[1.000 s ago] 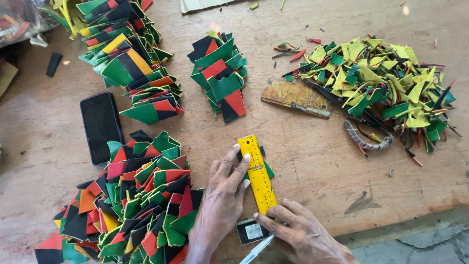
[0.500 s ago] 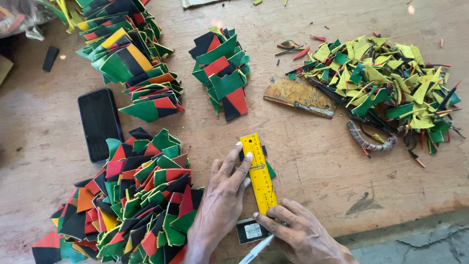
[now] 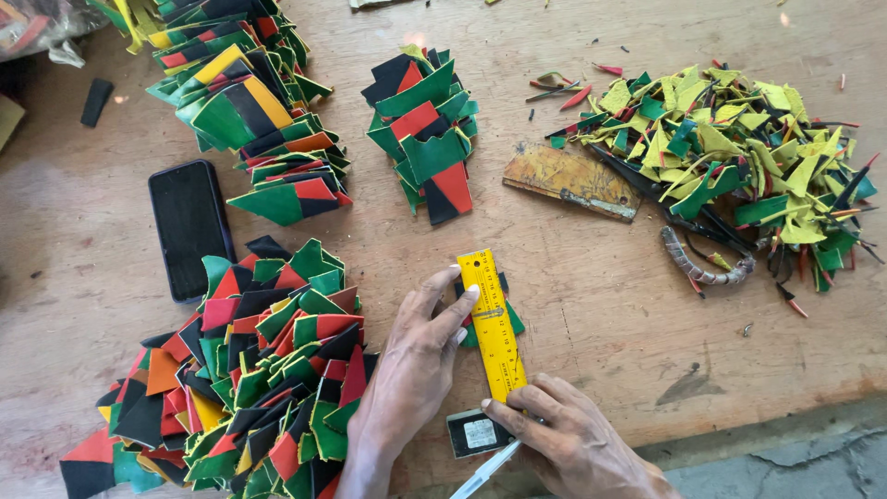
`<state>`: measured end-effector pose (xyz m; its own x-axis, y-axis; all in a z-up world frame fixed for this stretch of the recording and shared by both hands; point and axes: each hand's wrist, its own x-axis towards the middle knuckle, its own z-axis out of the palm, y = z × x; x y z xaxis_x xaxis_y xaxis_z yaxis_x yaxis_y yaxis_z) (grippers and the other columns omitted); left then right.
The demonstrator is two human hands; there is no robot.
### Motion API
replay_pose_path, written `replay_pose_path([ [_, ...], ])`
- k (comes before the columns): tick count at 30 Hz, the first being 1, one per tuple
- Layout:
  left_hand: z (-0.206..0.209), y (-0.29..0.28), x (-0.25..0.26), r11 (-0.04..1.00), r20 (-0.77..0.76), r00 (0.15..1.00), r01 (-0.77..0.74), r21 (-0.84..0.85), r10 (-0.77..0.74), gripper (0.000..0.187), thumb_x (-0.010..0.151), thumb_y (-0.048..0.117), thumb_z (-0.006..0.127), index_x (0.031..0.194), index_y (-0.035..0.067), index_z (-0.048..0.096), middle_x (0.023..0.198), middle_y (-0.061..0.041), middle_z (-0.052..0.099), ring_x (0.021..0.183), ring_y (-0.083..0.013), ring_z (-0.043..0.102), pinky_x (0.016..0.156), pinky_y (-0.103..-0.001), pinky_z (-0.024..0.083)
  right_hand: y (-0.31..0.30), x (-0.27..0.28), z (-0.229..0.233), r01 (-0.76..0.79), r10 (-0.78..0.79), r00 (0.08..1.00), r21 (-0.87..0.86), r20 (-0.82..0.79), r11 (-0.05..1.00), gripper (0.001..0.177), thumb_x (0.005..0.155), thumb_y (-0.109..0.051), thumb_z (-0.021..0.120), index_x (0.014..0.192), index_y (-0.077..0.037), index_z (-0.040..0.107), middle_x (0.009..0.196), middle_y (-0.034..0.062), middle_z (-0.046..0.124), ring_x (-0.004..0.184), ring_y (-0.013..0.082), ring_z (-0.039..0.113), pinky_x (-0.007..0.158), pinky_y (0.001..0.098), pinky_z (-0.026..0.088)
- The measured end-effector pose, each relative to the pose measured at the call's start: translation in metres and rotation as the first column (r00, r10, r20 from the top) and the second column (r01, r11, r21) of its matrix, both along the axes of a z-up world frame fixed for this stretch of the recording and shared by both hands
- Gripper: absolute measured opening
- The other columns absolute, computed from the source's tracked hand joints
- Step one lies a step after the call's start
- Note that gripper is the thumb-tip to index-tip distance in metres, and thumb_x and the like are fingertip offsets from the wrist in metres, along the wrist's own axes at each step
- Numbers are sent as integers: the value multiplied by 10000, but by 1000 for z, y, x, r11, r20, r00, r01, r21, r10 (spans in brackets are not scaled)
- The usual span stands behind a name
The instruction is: The person repeatedly measures and cuts small, multicolored triangular pieces of material using a yellow ruler and a utility knife. They place each finished piece into a growing stack on the wooden workbench.
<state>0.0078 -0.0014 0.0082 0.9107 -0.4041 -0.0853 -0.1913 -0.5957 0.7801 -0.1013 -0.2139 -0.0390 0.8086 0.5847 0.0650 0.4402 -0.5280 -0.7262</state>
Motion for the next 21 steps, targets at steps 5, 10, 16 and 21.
replay_pose_path([
  [5,-1,0,0,1000,5,1000,2,16,-2,486,831,-33,682,1308,58,669,1474,-139,504,1245,-325,557,1059,-404,448,1,1,0,11,-11,1000,11,28,1000,727,641,-63,812,1347,-71,636,1136,109,619,1074,359,593,949,477,493],
  [10,-1,-1,0,999,14,1000,9,36,-10,494,829,-31,680,1316,56,662,1474,-142,500,1243,-329,552,1057,-407,444,3,2,2,10,-11,1000,29,16,1000,720,646,-64,815,1345,-66,641,1118,103,625,1058,354,600,938,472,498],
  [16,2,-2,0,999,-2,1000,11,53,-11,494,847,-32,653,1333,50,647,1493,-144,484,1264,-337,532,1072,-411,429,4,4,4,6,-6,1000,34,-3,999,717,636,-80,828,1328,-61,643,1127,109,629,1057,358,598,941,470,501],
  [21,5,-3,-1,996,0,999,32,83,-32,503,856,-52,617,1352,34,623,1523,-168,438,1288,-358,501,1099,-425,403,-3,-9,-5,63,-58,997,108,-44,992,593,732,-96,831,1306,-70,682,1036,80,612,952,283,598,853,419,526],
])
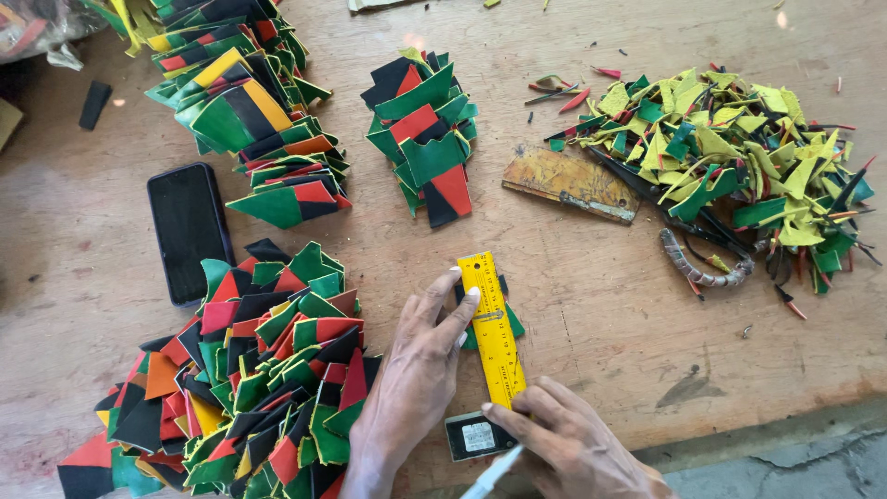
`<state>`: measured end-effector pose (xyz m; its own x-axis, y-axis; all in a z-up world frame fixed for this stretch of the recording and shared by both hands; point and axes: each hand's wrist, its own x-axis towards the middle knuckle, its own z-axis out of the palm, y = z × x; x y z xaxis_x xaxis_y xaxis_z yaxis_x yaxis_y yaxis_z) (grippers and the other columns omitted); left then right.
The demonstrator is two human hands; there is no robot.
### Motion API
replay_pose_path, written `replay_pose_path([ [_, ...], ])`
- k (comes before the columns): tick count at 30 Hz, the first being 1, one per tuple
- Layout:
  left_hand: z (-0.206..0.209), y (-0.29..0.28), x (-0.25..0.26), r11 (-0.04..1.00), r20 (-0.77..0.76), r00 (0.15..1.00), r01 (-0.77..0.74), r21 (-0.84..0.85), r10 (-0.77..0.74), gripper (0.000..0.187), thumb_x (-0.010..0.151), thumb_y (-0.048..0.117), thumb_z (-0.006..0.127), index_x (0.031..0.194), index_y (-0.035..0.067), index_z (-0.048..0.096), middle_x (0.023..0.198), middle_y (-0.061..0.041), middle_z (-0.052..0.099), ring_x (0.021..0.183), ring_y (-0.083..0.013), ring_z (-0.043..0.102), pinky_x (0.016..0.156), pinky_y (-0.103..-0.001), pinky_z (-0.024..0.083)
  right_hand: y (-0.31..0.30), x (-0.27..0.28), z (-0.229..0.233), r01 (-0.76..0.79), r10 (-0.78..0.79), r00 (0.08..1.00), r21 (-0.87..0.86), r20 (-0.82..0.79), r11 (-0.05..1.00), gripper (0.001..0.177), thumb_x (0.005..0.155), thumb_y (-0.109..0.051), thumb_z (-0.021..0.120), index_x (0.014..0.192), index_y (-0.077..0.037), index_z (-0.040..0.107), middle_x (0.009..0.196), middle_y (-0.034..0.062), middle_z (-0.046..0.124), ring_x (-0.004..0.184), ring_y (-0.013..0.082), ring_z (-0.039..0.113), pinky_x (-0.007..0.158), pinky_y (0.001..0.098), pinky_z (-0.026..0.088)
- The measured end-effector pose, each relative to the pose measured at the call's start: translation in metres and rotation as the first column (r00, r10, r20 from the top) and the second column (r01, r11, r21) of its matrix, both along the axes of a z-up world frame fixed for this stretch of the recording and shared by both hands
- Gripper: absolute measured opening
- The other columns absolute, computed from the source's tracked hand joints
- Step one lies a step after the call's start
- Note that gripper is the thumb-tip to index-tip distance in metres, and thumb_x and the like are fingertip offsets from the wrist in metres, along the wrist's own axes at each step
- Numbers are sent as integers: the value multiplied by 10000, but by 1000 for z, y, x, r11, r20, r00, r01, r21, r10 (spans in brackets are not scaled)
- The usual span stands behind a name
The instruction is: The person repeatedly measures and cuts small, multicolored triangular pieces of material using a yellow ruler and a utility knife. They place each finished piece into a growing stack on the wooden workbench.
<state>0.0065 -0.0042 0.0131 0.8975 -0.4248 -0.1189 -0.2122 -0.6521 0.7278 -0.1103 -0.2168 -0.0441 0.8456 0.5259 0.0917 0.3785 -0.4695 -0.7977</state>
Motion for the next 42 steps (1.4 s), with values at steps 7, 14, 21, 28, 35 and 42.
replay_pose_path([
  [7,0,1,1,1000,-12,1000,11,18,-10,516,862,-18,626,1375,31,607,1524,-175,432,1285,-390,483,1082,-441,405,-26,9,2,506,-495,862,136,-108,852,359,944,-242,578,1217,-152,793,990,24,571,887,135,522,748,339,481],
  [14,-6,-6,-5,999,90,996,-34,31,31,552,819,194,778,1311,-13,639,1482,-179,468,1227,-367,517,1038,-442,439,-16,69,23,515,-528,848,293,-41,805,140,1031,-177,616,1098,-60,655,1086,49,654,961,115,654,841,248,564],
  [21,-10,-9,-8,996,108,992,-72,45,67,557,778,191,798,1274,-23,661,1467,-165,492,1211,-358,537,999,-440,480,3,91,20,590,-580,806,216,-116,778,114,988,-136,674,1069,-58,699,1067,34,706,901,102,607,774,238,489],
  [28,-6,-11,-6,995,50,999,-26,98,21,556,820,197,769,1347,73,643,1418,-144,462,1077,-321,562,905,-444,505,6,95,19,571,-539,821,270,-189,775,131,985,-136,649,1082,-59,690,1091,34,686,982,96,673,819,237,569],
  [35,-4,-14,-4,992,96,995,-30,123,18,574,782,192,788,1331,89,651,1385,-161,462,1075,-340,556,870,-454,509,8,97,21,559,-541,829,216,-140,801,125,982,-106,656,1073,-27,691,1080,66,691,990,133,669,840,266,563],
  [42,-5,-15,-5,991,72,997,-38,129,29,580,774,189,799,1330,107,654,1387,-157,465,1057,-340,563,863,-456,505,5,76,30,492,-495,868,185,-34,851,118,941,-71,683,1051,-26,680,1066,87,726,1001,192,729,858,289,587],
])
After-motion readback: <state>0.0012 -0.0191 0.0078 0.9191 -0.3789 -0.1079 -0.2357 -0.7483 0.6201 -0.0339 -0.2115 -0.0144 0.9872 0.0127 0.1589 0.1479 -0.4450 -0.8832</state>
